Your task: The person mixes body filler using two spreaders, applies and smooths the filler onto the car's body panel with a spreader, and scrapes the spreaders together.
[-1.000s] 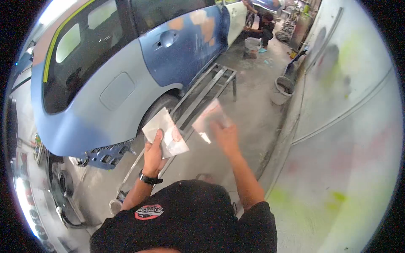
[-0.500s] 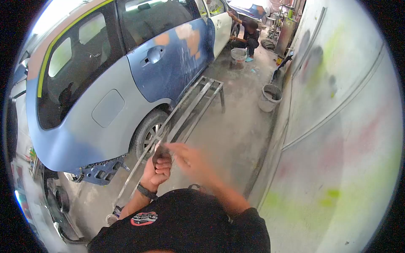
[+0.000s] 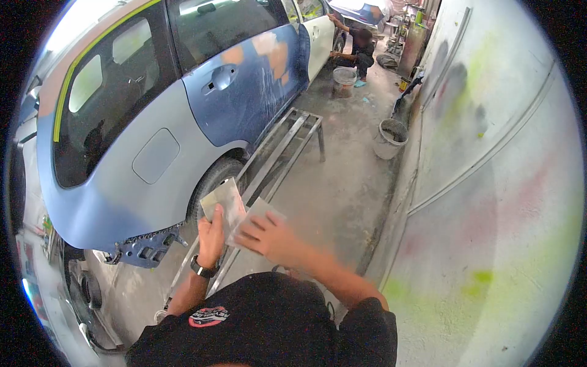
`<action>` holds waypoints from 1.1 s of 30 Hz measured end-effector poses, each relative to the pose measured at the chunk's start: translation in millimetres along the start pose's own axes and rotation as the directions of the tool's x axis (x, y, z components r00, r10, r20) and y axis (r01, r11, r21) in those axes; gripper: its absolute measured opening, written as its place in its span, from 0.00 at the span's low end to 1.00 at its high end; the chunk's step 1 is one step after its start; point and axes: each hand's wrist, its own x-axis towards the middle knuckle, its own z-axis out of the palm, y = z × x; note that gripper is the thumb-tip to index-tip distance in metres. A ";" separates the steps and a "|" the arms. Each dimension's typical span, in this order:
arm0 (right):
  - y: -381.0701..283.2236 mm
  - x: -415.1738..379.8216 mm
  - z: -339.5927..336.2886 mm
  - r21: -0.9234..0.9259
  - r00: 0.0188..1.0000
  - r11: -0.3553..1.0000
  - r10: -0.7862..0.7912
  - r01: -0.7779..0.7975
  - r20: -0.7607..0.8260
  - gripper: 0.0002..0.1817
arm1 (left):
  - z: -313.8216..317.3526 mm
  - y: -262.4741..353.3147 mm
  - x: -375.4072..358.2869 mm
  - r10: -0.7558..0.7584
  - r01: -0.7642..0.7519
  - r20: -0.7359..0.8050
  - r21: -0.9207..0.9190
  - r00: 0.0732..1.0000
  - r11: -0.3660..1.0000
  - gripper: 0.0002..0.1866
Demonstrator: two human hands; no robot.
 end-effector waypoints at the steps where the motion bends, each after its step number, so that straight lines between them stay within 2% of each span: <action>1: -5.5 -1.4 0.6 0.025 1.000 1.000 -0.009 0.008 0.023 0.25 | -8.0 -9.4 4.5 -0.060 0.060 0.021 -0.019 0.998 0.998 0.18; 2: -4.9 -2.5 0.0 0.091 1.000 0.996 0.008 -0.010 0.028 0.26 | -12.4 -15.1 5.6 -0.119 0.121 0.043 -0.039 0.992 0.992 0.20; 4: 1.1 -4.0 -3.2 0.225 0.998 0.973 0.043 -0.051 0.041 0.26 | -11.5 25.9 9.1 -0.216 0.191 -0.019 -0.394 0.976 0.899 0.19; 5: 7.0 -4.6 -6.3 0.325 0.998 0.944 0.067 -0.059 -0.014 0.27 | -11.4 44.1 14.4 -0.272 0.205 -0.041 -0.556 0.961 0.806 0.19; 7: 18.8 -0.8 -17.8 0.523 0.987 0.850 0.125 -0.055 -0.099 0.29 | -22.9 48.6 24.5 -0.247 0.227 0.068 -0.669 0.967 0.708 0.20; 8: 20.2 6.2 -28.9 0.579 0.966 0.815 0.152 -0.003 -0.208 0.30 | -27.4 48.0 25.2 -0.225 0.235 0.113 -0.724 0.968 0.649 0.22; 10: 10.2 29.9 -63.9 0.663 0.879 0.740 0.236 0.113 -0.413 0.31 | -13.9 52.2 16.0 -0.174 0.225 0.151 -0.789 0.973 0.571 0.22; 11: 5.4 35.2 -62.5 0.634 0.876 0.765 0.225 0.113 -0.427 0.31 | -5.7 54.0 12.3 -0.138 0.219 0.172 -0.819 0.975 0.530 0.22; 13: -5.1 44.9 -58.1 0.564 0.863 0.818 0.202 0.111 -0.463 0.30 | 0.4 49.4 7.2 -0.145 0.208 0.153 -0.797 0.978 0.567 0.20; 15: -7.7 40.9 -43.1 0.507 0.881 0.862 0.221 0.026 -0.420 0.30 | 3.2 50.8 2.3 -0.132 0.183 0.129 -0.774 0.983 0.606 0.18; 18: 12.4 24.6 -17.8 0.345 0.928 0.932 0.222 -0.111 -0.300 0.31 | -6.9 44.0 -1.4 -0.201 0.271 0.188 -0.771 0.962 0.576 0.19; 19: 19.7 18.3 -10.3 0.352 0.933 0.927 0.232 -0.127 -0.275 0.31 | -7.1 45.3 -1.4 -0.252 0.287 0.171 -0.784 0.953 0.551 0.17; 20: 27.0 11.8 -2.7 0.359 0.938 0.922 0.242 -0.143 -0.249 0.32 | -9.4 44.3 -0.8 -0.271 0.376 0.279 -0.820 0.921 0.432 0.15; 22: 32.4 7.5 5.1 0.525 0.930 0.843 0.278 -0.116 -0.241 0.32 | -19.0 35.9 2.1 -0.264 0.538 0.487 -0.825 0.832 0.174 0.14; 23: 31.7 8.9 1.9 0.620 0.911 0.777 0.330 -0.112 -0.249 0.32 | -22.0 21.2 4.7 -0.118 0.713 0.704 -0.682 0.701 0.165 0.13; 25: 17.7 19.1 -24.7 0.788 0.862 0.609 0.444 -0.089 -0.246 0.31 | -8.8 5.7 -4.3 -0.187 0.760 0.739 -0.644 0.648 0.090 0.13; 26: 11.4 20.7 -40.2 0.785 0.883 0.617 0.393 -0.046 -0.258 0.31 | -2.8 -3.4 -4.0 -0.217 0.783 0.758 -0.619 0.616 0.059 0.13; 27: 2.4 19.5 -55.7 0.783 0.898 0.622 0.346 -0.004 -0.271 0.31 | -7.1 -26.3 4.8 -0.118 0.771 0.762 -0.633 0.637 0.071 0.14; 28: -1.8 16.9 -63.8 0.780 0.911 0.625 0.300 0.035 -0.282 0.31 | -2.7 -6.2 4.2 -0.237 0.688 0.647 -0.696 0.725 0.206 0.15; 30: 11.0 16.0 -71.9 0.711 0.894 0.704 0.321 -0.005 -0.312 0.29 | 8.0 37.4 -4.9 -0.382 0.496 0.335 -0.720 0.861 0.486 0.16; 31: 17.3 16.6 -75.2 0.674 0.887 0.738 0.329 -0.026 -0.325 0.28 | 0.7 42.5 -8.0 -0.311 0.490 0.379 -0.639 0.871 0.593 0.19; 32: 22.4 17.0 -74.7 0.396 0.919 0.911 0.249 -0.115 -0.305 0.27 | 2.5 40.9 -10.7 -0.259 0.390 0.302 -0.557 0.917 0.733 0.19; 33: 29.1 17.6 -70.6 0.067 0.948 0.983 0.182 -0.170 -0.260 0.26 | 5.9 37.8 -11.2 -0.186 0.275 0.232 -0.451 0.955 0.849 0.18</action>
